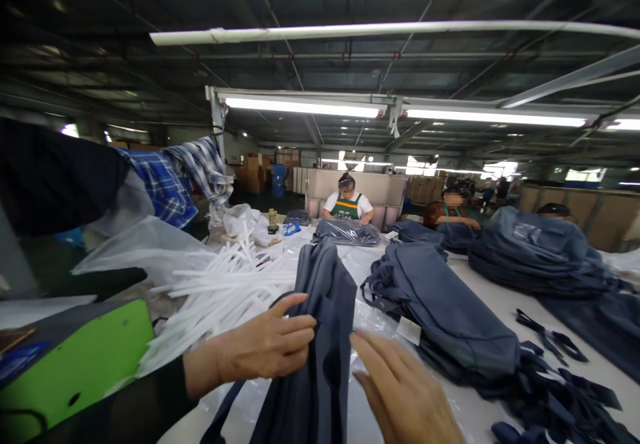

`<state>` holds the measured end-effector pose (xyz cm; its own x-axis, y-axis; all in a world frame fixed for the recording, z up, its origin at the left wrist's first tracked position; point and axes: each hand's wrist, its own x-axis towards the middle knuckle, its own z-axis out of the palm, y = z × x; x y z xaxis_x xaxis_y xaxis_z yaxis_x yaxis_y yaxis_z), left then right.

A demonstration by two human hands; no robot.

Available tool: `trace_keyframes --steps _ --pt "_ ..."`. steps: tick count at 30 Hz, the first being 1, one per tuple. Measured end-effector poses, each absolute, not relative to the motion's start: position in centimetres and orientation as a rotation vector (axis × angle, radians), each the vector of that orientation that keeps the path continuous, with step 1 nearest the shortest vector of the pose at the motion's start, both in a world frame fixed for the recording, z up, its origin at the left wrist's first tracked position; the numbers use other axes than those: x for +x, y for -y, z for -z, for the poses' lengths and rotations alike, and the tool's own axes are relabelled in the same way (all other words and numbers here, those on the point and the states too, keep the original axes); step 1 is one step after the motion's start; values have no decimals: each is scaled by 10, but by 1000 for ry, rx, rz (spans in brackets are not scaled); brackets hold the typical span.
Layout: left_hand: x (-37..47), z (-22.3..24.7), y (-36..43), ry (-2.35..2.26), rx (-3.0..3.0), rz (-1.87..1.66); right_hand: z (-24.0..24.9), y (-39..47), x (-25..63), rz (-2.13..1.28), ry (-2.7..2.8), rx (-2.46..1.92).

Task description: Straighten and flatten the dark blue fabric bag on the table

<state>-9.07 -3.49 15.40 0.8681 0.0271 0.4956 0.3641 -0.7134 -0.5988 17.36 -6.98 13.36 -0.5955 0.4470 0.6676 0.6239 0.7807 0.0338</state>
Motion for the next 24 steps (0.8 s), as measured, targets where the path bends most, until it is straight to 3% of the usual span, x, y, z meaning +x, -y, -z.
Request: trace_keyframes --steps 2,4,10,16,20,24 --pt "-79 -159 44 215 -2309 659 -159 33 166 666 2415 -738" --pt "-69 -162 49 137 -2317 692 -182 7 152 742 2607 -691" --pt "-55 -165 53 29 -2385 604 -224 -7 129 491 3091 -568" --pt "-54 -153 46 115 -2415 636 -249 -4 131 -23 3338 -1006" --pt "-53 -147 41 157 -2467 534 -240 -13 132 -200 3327 -1177" --pt "-53 -132 41 145 -2539 408 -193 -15 144 -317 3302 -1098"
